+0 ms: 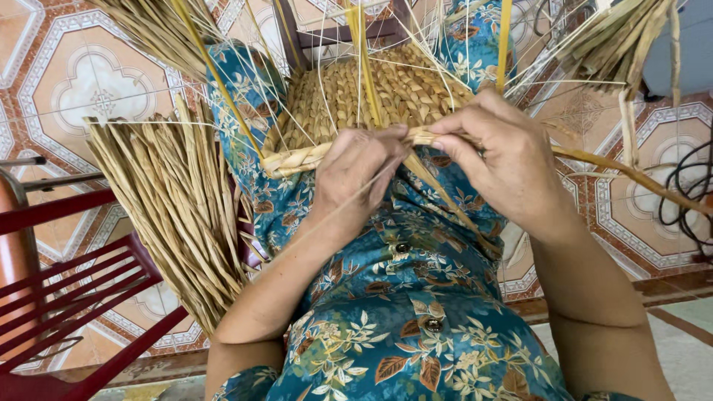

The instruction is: The person weaves a basket by hand, interlacing thin dried plant strips through a pre-formed frame. They repeatedly pull and tighten the strips to build up the basket wall.

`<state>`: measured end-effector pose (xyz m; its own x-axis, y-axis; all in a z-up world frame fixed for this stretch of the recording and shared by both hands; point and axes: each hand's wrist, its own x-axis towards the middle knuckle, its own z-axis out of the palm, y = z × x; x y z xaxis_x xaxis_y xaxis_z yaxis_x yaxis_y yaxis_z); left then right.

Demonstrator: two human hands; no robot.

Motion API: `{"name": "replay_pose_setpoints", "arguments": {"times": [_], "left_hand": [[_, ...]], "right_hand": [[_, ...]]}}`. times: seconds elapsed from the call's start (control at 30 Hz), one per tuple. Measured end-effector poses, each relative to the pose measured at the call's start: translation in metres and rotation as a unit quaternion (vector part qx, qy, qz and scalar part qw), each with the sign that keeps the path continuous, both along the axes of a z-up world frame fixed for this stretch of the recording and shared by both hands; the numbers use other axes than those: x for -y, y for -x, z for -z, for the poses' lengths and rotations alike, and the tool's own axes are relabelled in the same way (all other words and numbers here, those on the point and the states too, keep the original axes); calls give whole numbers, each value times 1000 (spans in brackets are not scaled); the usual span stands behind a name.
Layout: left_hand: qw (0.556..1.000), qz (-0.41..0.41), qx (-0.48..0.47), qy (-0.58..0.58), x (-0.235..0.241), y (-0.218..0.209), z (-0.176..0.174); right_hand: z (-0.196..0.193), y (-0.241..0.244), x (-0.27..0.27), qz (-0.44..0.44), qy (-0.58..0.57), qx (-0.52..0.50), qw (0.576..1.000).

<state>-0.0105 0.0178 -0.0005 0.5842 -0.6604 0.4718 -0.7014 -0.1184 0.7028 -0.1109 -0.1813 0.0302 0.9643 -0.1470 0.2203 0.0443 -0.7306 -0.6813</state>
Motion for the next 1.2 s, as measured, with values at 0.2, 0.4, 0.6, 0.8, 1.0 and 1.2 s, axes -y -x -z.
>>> {"name": "replay_pose_setpoints", "arguments": {"times": [0.2,0.4,0.6,0.8,1.0,1.2], "left_hand": [[1000,17,22,3,-6,4,6],[999,30,25,2,-7,3,8],[1000,20,2,6,2,6,3],[997,-55,-29,-43,14,11,-8],[992,-9,-129,-9,21,-4,-6],[958,38,-277,-72,21,-14,-6]], "right_hand": [[0,-12,-3,8,-28,-80,996],[-2,-18,-5,-26,79,-91,992],[8,-21,-15,5,203,-29,979],[-14,-1,-21,40,135,89,986],[-4,30,-37,12,181,-51,982],[-19,46,-6,102,-2,-179,979]]}}
